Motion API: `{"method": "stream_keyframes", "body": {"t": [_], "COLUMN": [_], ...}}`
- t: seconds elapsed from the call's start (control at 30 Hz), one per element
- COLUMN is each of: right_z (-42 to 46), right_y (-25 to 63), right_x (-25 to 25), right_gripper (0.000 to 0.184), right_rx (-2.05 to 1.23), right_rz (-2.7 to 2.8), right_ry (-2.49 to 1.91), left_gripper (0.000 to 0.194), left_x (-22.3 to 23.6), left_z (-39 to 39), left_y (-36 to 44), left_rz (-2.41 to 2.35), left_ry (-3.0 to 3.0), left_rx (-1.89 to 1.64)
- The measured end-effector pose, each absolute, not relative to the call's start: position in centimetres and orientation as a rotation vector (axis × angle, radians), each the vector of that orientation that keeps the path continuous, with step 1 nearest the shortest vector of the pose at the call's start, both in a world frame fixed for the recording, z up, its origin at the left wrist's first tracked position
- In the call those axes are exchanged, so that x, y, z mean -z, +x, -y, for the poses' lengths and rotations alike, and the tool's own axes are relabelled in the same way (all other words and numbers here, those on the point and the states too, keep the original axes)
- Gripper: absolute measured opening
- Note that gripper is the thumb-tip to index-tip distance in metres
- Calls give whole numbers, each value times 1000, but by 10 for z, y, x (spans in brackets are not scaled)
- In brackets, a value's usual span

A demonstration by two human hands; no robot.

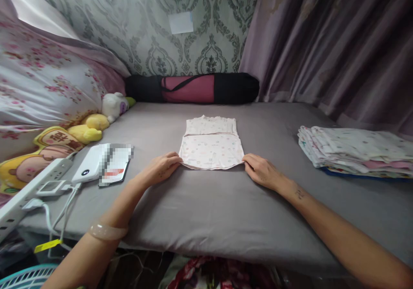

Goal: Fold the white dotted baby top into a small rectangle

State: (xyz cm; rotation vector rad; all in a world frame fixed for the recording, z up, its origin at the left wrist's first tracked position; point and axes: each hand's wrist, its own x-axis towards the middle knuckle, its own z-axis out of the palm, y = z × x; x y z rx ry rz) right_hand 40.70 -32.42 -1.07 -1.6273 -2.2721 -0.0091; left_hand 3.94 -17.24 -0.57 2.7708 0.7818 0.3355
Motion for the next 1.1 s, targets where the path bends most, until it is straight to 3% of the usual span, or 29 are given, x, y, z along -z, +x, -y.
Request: {"method": "stream_keyframes", "body": {"t": [0.17, 0.37, 0.77, 1.1], "right_z": [321, 311, 229, 157], "right_y": [411, 419, 423, 420], "right_x": [14, 5, -2, 7], "right_gripper": [33, 24, 23, 27], "right_rx": [-117, -290, -221, -38], "right_rz": [2253, 2122, 1392, 1288], "right_ry": [-1647, -1586, -1822, -2050], "left_gripper": [28, 29, 25, 14], "left_x": [8, -4, -1, 14], "left_z": [168, 165, 106, 49], "left_y": [37, 44, 103, 153], "left_rz": [-751, -841, -1203, -1552], "left_ry": [2631, 2415, 1828, 1832], "left_rx": [-423, -474, -1047, -1044]}}
